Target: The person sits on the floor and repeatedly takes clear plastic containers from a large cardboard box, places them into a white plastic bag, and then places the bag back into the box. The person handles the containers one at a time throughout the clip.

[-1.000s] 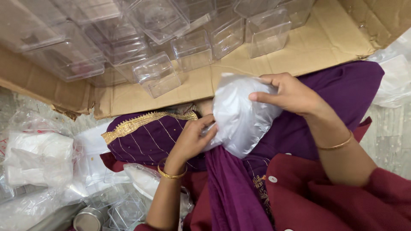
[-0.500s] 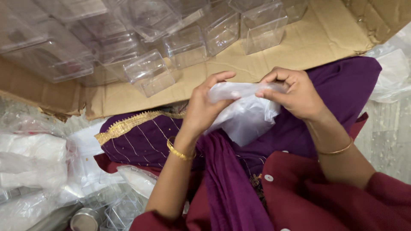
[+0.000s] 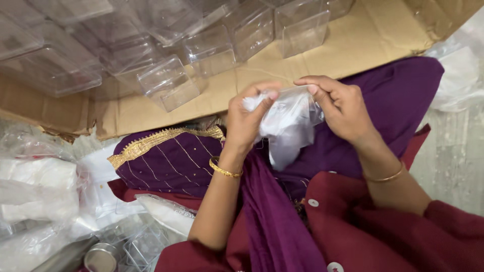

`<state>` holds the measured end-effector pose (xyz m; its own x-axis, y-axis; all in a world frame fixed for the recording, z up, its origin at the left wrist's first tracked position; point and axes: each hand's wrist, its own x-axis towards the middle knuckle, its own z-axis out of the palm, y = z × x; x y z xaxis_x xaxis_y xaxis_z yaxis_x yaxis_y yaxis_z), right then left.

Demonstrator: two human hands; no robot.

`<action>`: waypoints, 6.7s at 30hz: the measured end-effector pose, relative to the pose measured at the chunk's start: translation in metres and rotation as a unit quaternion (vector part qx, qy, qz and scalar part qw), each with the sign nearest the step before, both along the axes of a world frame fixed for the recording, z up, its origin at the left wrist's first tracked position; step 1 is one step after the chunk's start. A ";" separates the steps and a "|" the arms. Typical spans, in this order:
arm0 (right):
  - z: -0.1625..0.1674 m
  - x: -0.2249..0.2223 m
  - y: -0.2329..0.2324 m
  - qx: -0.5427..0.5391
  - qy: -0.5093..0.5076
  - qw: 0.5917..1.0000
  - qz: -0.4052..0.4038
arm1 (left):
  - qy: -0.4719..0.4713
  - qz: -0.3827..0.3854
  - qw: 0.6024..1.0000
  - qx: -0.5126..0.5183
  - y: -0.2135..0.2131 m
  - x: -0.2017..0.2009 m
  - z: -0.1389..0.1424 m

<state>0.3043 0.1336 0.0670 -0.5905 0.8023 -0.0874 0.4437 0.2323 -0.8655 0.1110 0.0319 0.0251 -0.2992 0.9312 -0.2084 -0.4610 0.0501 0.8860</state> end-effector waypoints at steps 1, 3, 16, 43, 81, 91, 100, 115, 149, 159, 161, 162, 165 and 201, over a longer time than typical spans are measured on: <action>-0.002 -0.001 0.000 -0.004 0.069 0.998 -0.005 | -0.005 -0.028 1.000 -0.011 -0.002 0.000 0.001; -0.009 -0.001 -0.002 -0.123 0.198 0.972 -0.036 | -0.005 -0.079 0.997 0.004 -0.006 -0.001 0.003; -0.049 0.005 0.111 0.192 0.177 0.961 -0.090 | 0.490 0.103 0.862 0.078 0.096 -0.017 -0.028; -0.037 0.042 0.001 -0.522 0.303 0.793 -0.085 | 0.303 -0.065 0.951 0.010 0.035 0.033 -0.035; 0.024 0.115 -0.040 -0.158 0.286 0.933 0.155 | 0.367 -0.033 0.928 -0.051 -0.084 -0.042 0.117; 0.047 0.073 -0.105 -0.186 0.299 0.920 0.171 | 0.378 0.000 0.925 -0.038 -0.104 -0.047 0.118; 0.051 0.060 -0.121 -0.193 0.313 0.914 0.172 | 0.401 0.015 0.914 -0.059 -0.109 -0.048 0.122; 0.060 0.052 -0.112 -0.212 0.316 0.908 0.175 | 0.379 0.023 0.923 -0.068 -0.113 -0.047 0.120; 0.004 -0.048 -0.027 -0.055 0.065 0.995 0.054 | 0.100 0.024 0.994 -0.043 -0.045 -0.043 0.033; 0.017 -0.069 -0.033 0.025 0.063 0.995 0.079 | 0.028 0.076 0.995 -0.057 -0.041 -0.043 0.011; 0.006 -0.067 -0.031 0.042 0.053 0.996 0.059 | -0.011 0.049 0.998 -0.047 -0.042 -0.042 0.003; -0.001 -0.065 -0.031 -0.095 0.139 0.986 0.014 | -0.012 0.024 0.999 -0.037 -0.044 -0.042 0.000; -0.027 -0.062 -0.025 -0.396 0.257 0.881 -0.040 | -0.075 -0.022 0.997 -0.013 -0.055 -0.046 -0.007; -0.060 -0.049 -0.003 0.033 0.145 0.989 0.009 | 0.139 0.122 0.979 -0.087 -0.037 -0.046 -0.018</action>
<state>0.2555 0.1302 0.0069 -0.5976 0.7895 0.1402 0.1745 0.2987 -0.9382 0.0647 -0.0053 0.0070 -0.5763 0.7824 -0.2363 -0.2202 0.1298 0.9668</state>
